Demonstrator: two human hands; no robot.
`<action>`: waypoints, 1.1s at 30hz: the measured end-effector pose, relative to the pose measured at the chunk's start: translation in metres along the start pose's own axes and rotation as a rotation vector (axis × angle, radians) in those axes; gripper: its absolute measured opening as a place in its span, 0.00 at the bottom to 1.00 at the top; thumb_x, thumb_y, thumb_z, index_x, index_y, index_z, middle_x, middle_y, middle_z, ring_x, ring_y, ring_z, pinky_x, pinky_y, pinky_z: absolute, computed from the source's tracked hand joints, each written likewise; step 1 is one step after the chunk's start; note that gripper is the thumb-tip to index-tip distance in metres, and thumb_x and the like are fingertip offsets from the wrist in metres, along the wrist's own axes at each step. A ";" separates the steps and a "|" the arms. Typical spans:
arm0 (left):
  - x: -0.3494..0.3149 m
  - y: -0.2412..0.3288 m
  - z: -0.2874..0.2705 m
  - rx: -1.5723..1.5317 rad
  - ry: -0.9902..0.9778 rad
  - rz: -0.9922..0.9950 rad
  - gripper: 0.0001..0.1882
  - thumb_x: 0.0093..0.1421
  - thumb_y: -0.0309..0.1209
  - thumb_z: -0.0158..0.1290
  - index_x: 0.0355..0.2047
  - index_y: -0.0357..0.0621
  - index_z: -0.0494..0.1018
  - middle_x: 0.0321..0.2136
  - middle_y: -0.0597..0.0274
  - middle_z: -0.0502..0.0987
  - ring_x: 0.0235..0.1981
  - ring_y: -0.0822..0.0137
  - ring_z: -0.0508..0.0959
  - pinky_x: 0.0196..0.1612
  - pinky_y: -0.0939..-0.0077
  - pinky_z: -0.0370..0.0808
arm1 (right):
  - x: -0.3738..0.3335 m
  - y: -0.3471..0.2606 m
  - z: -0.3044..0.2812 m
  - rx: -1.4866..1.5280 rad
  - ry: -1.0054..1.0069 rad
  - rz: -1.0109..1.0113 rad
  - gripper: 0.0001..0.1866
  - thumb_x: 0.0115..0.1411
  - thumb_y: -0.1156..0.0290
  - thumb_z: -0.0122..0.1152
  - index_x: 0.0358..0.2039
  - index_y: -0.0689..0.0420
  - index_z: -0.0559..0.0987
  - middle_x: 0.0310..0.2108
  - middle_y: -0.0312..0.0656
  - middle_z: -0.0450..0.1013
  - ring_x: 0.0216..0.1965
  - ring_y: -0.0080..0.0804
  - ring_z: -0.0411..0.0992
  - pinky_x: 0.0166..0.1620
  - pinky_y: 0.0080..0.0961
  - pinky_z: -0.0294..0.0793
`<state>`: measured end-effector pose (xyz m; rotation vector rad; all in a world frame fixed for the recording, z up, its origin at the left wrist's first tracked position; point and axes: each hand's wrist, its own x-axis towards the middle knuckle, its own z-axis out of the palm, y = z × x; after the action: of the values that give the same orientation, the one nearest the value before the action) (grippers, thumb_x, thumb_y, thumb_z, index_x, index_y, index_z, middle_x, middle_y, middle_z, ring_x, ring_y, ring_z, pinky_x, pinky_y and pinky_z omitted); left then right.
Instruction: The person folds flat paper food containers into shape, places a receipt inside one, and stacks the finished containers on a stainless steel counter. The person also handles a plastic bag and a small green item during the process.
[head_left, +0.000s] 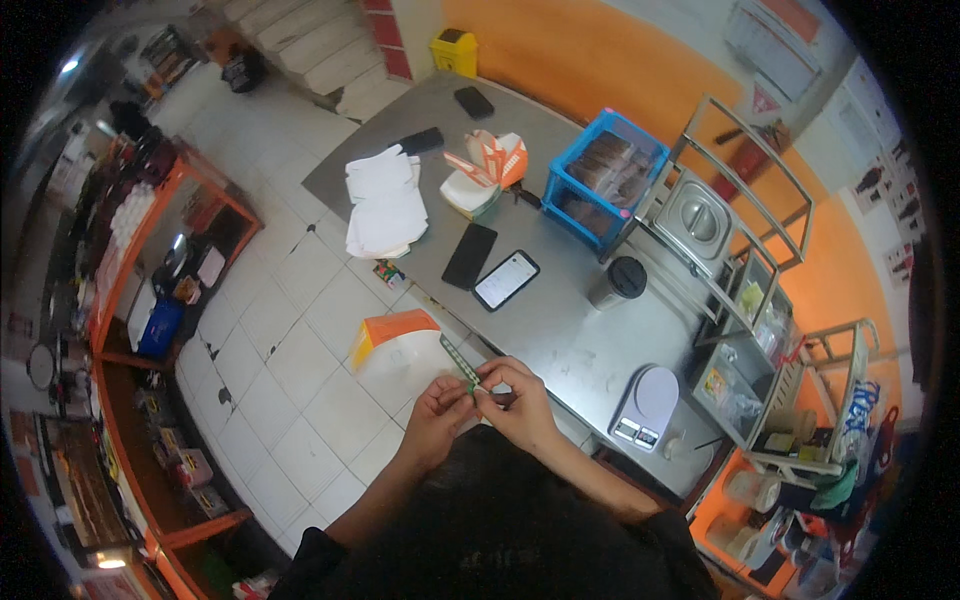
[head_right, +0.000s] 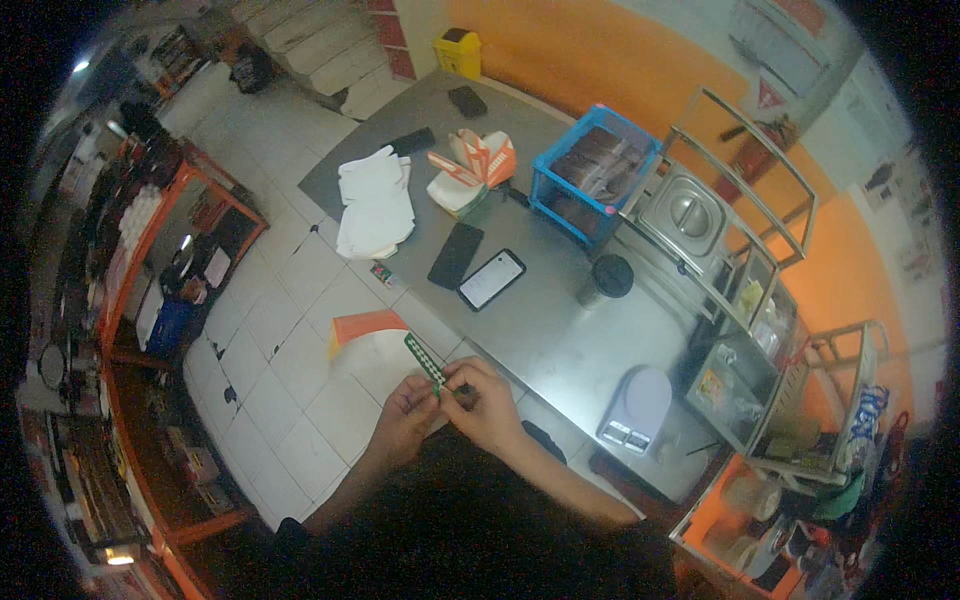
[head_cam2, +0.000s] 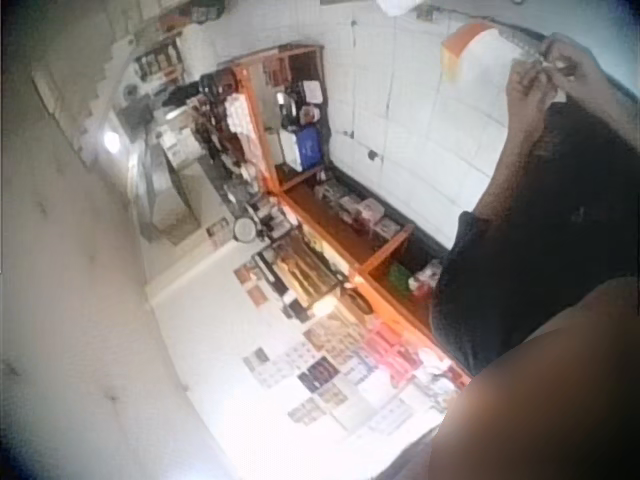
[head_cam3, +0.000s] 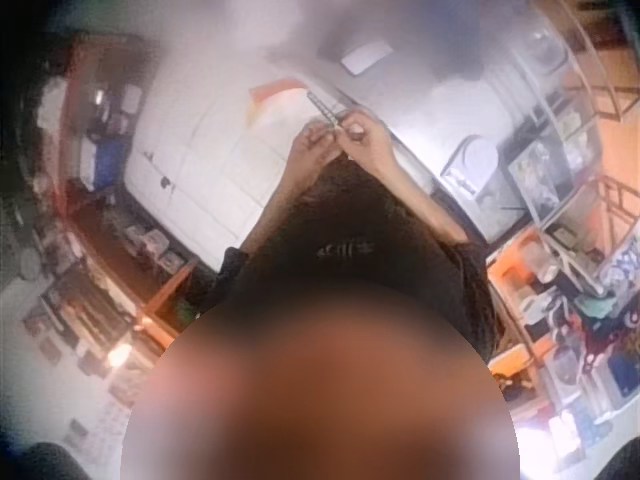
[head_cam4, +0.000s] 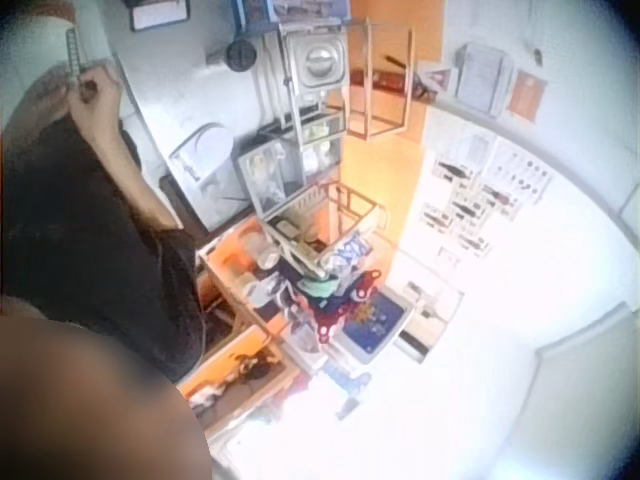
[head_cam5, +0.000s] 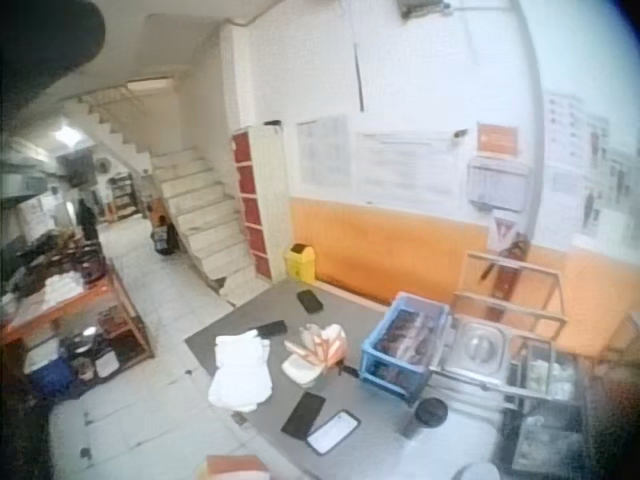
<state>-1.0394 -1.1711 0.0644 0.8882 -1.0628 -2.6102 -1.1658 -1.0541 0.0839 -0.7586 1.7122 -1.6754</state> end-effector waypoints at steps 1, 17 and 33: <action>0.006 0.005 -0.004 0.008 -0.010 -0.009 0.09 0.66 0.22 0.54 0.44 0.47 0.68 0.43 0.63 0.79 0.45 0.69 0.79 0.50 0.71 0.79 | 0.006 -0.001 0.002 0.001 0.002 -0.021 0.05 0.57 0.80 0.64 0.31 0.62 0.76 0.45 0.46 0.74 0.43 0.34 0.77 0.38 0.23 0.81; 0.081 0.074 -0.078 0.259 -0.007 0.045 0.08 0.65 0.21 0.55 0.38 0.45 0.66 0.38 0.62 0.79 0.41 0.74 0.78 0.48 0.76 0.76 | 0.098 0.012 0.066 0.055 0.059 -0.050 0.02 0.59 0.82 0.61 0.34 0.66 0.79 0.52 0.50 0.71 0.46 0.33 0.77 0.43 0.24 0.82; 0.104 0.109 -0.094 0.339 -0.089 0.059 0.11 0.61 0.17 0.58 0.37 0.41 0.66 0.38 0.59 0.79 0.40 0.71 0.80 0.46 0.77 0.78 | 0.131 -0.009 0.067 -0.441 0.038 -0.014 0.07 0.49 0.78 0.67 0.29 0.60 0.79 0.40 0.46 0.73 0.42 0.46 0.75 0.45 0.35 0.76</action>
<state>-1.0730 -1.3433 0.0385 0.7935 -1.5627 -2.4828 -1.1992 -1.1978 0.0879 -0.9393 2.1398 -1.3385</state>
